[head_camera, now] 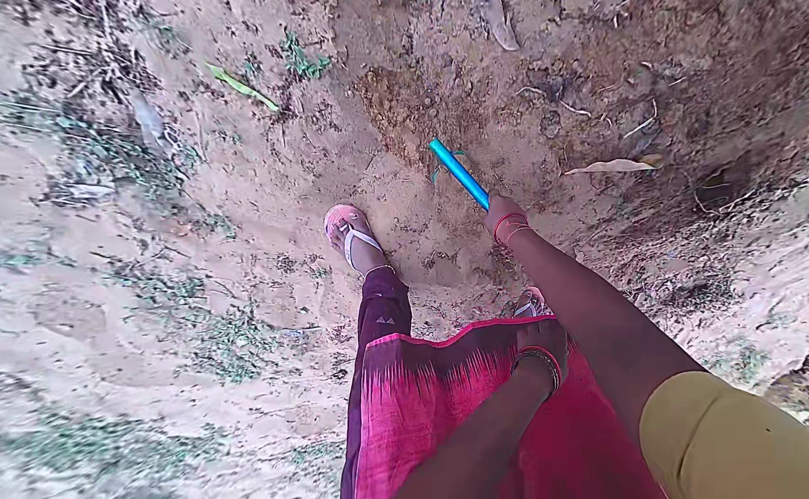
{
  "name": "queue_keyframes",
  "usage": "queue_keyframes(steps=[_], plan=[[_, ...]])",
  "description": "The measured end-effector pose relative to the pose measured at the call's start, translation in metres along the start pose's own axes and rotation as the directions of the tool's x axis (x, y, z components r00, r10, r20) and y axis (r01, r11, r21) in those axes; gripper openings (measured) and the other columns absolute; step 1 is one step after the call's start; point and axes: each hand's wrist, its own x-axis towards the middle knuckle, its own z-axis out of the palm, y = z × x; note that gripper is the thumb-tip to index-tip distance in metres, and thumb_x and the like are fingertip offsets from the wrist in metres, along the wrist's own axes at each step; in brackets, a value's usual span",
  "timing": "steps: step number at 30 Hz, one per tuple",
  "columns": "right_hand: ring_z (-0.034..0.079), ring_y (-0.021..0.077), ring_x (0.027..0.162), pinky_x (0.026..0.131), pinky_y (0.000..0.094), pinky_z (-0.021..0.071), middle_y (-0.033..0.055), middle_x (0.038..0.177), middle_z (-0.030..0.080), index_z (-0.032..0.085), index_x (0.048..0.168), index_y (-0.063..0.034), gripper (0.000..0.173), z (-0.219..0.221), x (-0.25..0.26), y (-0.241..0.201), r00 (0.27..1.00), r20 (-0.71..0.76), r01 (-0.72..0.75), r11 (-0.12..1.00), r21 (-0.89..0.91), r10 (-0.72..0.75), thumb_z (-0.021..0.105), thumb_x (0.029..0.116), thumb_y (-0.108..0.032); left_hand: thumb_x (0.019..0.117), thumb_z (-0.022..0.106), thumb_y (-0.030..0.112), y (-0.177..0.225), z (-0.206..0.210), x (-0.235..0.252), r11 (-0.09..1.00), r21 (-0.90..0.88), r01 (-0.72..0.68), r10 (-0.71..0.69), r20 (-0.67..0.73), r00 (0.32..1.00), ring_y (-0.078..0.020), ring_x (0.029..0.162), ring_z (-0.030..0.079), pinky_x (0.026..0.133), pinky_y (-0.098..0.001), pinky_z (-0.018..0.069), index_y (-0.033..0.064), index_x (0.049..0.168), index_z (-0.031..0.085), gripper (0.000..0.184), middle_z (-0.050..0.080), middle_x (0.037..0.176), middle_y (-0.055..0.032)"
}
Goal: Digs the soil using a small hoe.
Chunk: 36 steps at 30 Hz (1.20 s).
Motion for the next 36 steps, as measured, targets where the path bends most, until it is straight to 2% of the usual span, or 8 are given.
queue_keyframes(steps=[6, 10, 13, 19, 24, 30, 33, 36], plan=[[0.065, 0.0435, 0.118, 0.092, 0.0617, 0.0527, 0.0256, 0.126, 0.066, 0.05, 0.144, -0.0038, 0.044, -0.048, -0.061, 0.017, 0.998, 0.006, 0.061, 0.995, -0.081, -0.061, 0.056, 0.1051, -0.023, 0.1093, 0.047, 0.028, -0.009, -0.006, 0.019, 0.996, -0.052, 0.072, -0.079, -0.157, 0.984, -0.0419, 0.142, 0.043, 0.111, -0.0578, 0.0397, 0.005, 0.157, 0.036, 0.054, 0.039, 0.158, -0.0238], [0.07, 0.0437, 0.105, 0.082, 0.0605, 0.0545, 0.0238, 0.112, 0.07, 0.049, 0.143, -0.0063, 0.044, -0.08, -0.133, 0.091, 0.998, -0.055, 0.024, 0.99, -0.139, -0.032, 0.056, 0.107, -0.029, 0.106, 0.051, 0.019, -0.007, -0.024, 0.018, 0.977, -0.214, -0.013, -0.11, -0.555, 0.825, -0.0416, 0.139, 0.048, 0.114, -0.0509, 0.0407, -0.0002, 0.153, 0.042, 0.051, 0.041, 0.155, -0.0277], [0.071, 0.0445, 0.089, 0.073, 0.0617, 0.0539, 0.0227, 0.094, 0.072, 0.059, 0.128, -0.0019, 0.039, -0.079, -0.17, 0.179, 0.951, -0.31, -0.018, 0.999, -0.047, 0.003, 0.061, 0.1045, -0.034, 0.1037, 0.054, 0.014, 0.001, -0.024, 0.021, 0.969, -0.191, -0.155, -0.026, -0.706, 0.708, -0.0468, 0.137, 0.049, 0.113, -0.0544, 0.04, -0.0051, 0.148, 0.047, 0.049, 0.042, 0.152, -0.033], [0.067, 0.0461, 0.072, 0.067, 0.0635, 0.05, 0.0288, 0.08, 0.067, 0.062, 0.116, 0.0118, 0.04, -0.057, -0.177, 0.321, 0.495, -0.827, -0.032, 0.957, 0.288, 0.266, 0.06, 0.1005, -0.026, 0.1034, 0.054, 0.012, 0.012, -0.016, 0.038, 0.968, -0.145, -0.207, 0.038, -0.726, 0.686, -0.0476, 0.14, 0.044, 0.117, -0.0561, 0.035, -0.0057, 0.145, 0.05, 0.046, 0.041, 0.154, -0.032], [0.069, 0.0427, 0.096, 0.087, 0.0578, 0.0502, 0.03, 0.103, 0.069, 0.057, 0.131, 0.009, 0.052, -0.08, -0.157, 0.36, 0.265, -0.801, -0.124, 0.843, 0.524, 0.537, 0.053, 0.1049, -0.035, 0.1032, 0.055, 0.012, 0.011, -0.007, 0.048, 0.97, -0.168, -0.174, 0.006, -0.702, 0.712, -0.0416, 0.139, 0.048, 0.115, -0.047, 0.0406, -0.005, 0.146, 0.049, 0.047, 0.041, 0.154, -0.0307], [0.063, 0.0154, 0.079, 0.078, 0.0318, 0.0505, 0.017, 0.092, 0.067, 0.056, 0.127, 0.013, 0.048, -0.094, -0.154, 0.347, -0.004, -0.87, 0.111, 0.865, 0.489, 0.492, 0.06, 0.1024, -0.029, 0.1026, 0.055, 0.011, 0.014, -0.009, 0.04, 0.953, -0.207, -0.222, -0.01, -0.751, 0.66, -0.0446, 0.134, 0.052, 0.11, -0.0492, 0.0444, -0.007, 0.147, 0.047, 0.049, 0.039, 0.154, -0.0331], [0.056, 0.0011, 0.066, 0.068, 0.0211, 0.0516, 0.0061, 0.082, 0.06, 0.052, 0.12, 0.0174, 0.046, -0.074, -0.135, 0.299, 0.101, -0.926, 0.416, 0.83, 0.371, 0.363, 0.063, 0.1002, -0.022, 0.1014, 0.056, 0.01, 0.007, -0.012, 0.035, 0.926, -0.256, -0.278, -0.034, -0.788, 0.615, -0.0436, 0.134, 0.052, 0.111, -0.049, 0.0439, -0.0076, 0.146, 0.047, 0.049, 0.038, 0.155, -0.032], [0.056, 0.0039, 0.063, 0.064, 0.0226, 0.0501, 0.0077, 0.075, 0.06, 0.058, 0.107, 0.0147, 0.036, -0.053, -0.112, 0.222, 0.315, -0.942, 0.519, 0.81, 0.271, 0.113, 0.064, 0.0991, -0.021, 0.0998, 0.057, 0.008, -0.004, -0.005, 0.035, 0.886, -0.288, -0.363, -0.064, -0.852, 0.519, -0.0422, 0.128, 0.057, 0.105, -0.0474, 0.0493, -0.0094, 0.143, 0.049, 0.048, 0.038, 0.154, -0.0334]])
